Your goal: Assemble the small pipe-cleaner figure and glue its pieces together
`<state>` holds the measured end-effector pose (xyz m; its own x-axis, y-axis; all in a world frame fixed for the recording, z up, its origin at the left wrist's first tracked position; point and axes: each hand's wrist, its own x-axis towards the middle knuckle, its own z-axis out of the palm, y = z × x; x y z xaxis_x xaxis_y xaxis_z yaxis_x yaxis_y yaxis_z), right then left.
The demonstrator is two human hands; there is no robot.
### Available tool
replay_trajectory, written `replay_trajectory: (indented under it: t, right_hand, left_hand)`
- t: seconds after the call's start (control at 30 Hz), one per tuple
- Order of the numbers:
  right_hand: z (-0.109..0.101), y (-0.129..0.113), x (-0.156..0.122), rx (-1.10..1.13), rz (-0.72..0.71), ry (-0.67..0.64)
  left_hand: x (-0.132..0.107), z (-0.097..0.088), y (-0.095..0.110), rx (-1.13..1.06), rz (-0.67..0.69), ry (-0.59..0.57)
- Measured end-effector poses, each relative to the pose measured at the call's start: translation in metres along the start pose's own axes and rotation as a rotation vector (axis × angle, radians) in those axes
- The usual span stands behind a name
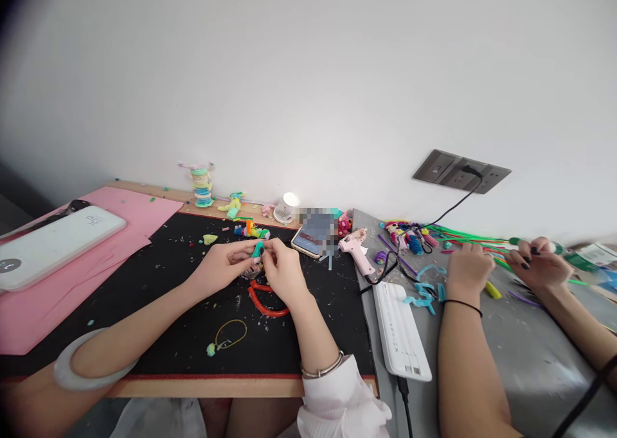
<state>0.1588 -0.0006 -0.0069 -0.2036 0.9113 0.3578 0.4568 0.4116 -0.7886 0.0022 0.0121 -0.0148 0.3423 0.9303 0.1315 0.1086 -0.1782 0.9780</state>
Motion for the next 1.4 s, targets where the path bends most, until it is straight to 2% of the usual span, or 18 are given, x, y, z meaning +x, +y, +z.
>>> replay_trajectory:
  t: [0.3, 0.43, 0.57, 0.8, 0.97, 1.07, 1.17, 1.3, 1.4]
  right_hand:
    - [0.000, 0.005, 0.000, 0.136, 0.109, -0.022]
    - [0.002, 0.003, 0.001, 0.164, 0.078, -0.023]
    - [0.003, 0.003, 0.002, 0.127, 0.027, 0.023]
    - [-0.001, 0.004, 0.002, 0.043, -0.029, 0.065]
    - [-0.001, 0.002, 0.001, 0.069, -0.010, 0.079]
    - [-0.002, 0.003, 0.001, 0.107, 0.046, 0.179]
    - [-0.002, 0.005, 0.000, 0.087, 0.098, 0.261]
    - [-0.003, 0.005, -0.001, 0.057, 0.119, 0.259]
    - [-0.002, 0.006, -0.001, 0.039, 0.110, 0.226]
  left_hand:
    - [0.002, -0.004, 0.001, -0.030, -0.035, -0.013]
    - [0.004, -0.008, 0.001, -0.085, -0.044, 0.008]
    - [0.004, -0.008, 0.002, -0.124, -0.034, -0.026]
    - [0.003, -0.007, 0.003, -0.085, -0.040, -0.063]
    - [0.002, -0.006, 0.002, -0.054, -0.019, -0.062]
    - [0.001, -0.008, 0.006, 0.003, 0.014, 0.012]
    - [0.002, -0.014, 0.009, 0.072, 0.052, 0.192]
    - [0.007, -0.027, 0.005, 0.054, 0.073, 0.432]
    - [0.013, -0.037, -0.003, 0.001, 0.067, 0.543]
